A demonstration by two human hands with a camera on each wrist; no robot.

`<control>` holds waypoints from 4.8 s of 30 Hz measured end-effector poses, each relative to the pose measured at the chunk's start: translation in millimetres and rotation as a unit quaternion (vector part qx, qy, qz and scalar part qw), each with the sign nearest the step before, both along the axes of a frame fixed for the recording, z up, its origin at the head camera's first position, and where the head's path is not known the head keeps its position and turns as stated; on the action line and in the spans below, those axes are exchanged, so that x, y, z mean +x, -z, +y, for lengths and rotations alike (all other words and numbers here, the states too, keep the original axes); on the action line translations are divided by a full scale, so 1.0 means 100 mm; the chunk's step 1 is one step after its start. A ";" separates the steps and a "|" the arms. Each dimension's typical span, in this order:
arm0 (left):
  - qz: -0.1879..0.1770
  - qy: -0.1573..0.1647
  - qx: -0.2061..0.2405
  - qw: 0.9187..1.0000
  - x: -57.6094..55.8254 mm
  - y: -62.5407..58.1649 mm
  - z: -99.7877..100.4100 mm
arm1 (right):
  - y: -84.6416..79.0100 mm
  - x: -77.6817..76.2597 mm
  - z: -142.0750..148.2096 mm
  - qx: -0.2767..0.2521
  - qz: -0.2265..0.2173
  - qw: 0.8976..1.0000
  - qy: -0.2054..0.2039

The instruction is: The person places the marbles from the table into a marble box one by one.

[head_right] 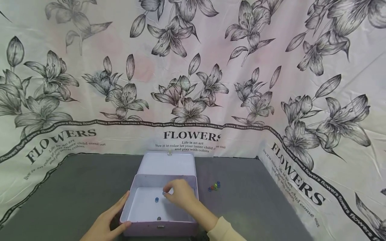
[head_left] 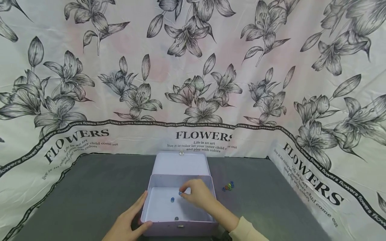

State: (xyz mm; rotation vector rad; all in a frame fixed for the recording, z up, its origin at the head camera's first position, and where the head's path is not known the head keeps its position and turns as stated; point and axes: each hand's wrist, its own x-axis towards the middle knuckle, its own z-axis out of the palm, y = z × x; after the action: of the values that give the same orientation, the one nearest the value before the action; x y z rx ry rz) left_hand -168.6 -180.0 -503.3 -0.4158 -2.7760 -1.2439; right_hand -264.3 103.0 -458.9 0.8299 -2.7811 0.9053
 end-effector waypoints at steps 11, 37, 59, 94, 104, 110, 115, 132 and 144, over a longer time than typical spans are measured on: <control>0.000 0.001 0.001 1.000 0.00 0.00 0.01 | -0.01 0.03 -0.01 0.068 -0.021 0.997 0.005; 0.037 -0.005 -0.010 0.999 0.03 0.01 -0.01 | -0.03 -0.05 0.04 0.009 0.019 1.000 0.021; 0.031 -0.007 -0.009 0.999 0.00 0.01 -0.02 | -0.15 -0.19 0.51 -0.156 0.008 0.982 0.107; -0.004 0.003 -0.010 1.000 -0.04 -0.04 -0.01 | 0.42 -0.19 1.68 -0.121 0.030 0.963 0.240; -0.039 -0.005 -0.007 0.999 -0.04 -0.03 0.01 | 0.49 -0.18 1.69 -0.105 0.034 0.962 0.249; -0.006 -0.004 -0.003 1.000 -0.03 -0.03 -0.01 | 0.51 -0.22 1.68 -0.099 0.055 0.962 0.250; 0.010 -0.003 -0.008 1.000 -0.02 -0.04 -0.02 | 0.54 -0.24 1.67 -0.098 0.056 0.963 0.245; -0.015 -0.002 -0.012 1.000 0.01 -0.02 -0.01 | 0.62 -0.19 1.69 -0.111 0.037 0.958 0.261; 0.012 -0.002 -0.016 1.000 0.00 0.00 -0.02 | 0.58 -0.18 1.68 -0.138 0.027 0.954 0.265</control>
State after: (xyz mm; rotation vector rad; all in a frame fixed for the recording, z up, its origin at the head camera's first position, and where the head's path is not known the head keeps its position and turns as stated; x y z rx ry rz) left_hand -168.3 -181.8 -503.1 -0.4245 -2.7783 -1.1861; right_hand -282.2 271.0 -517.1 0.0546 -2.5352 1.0933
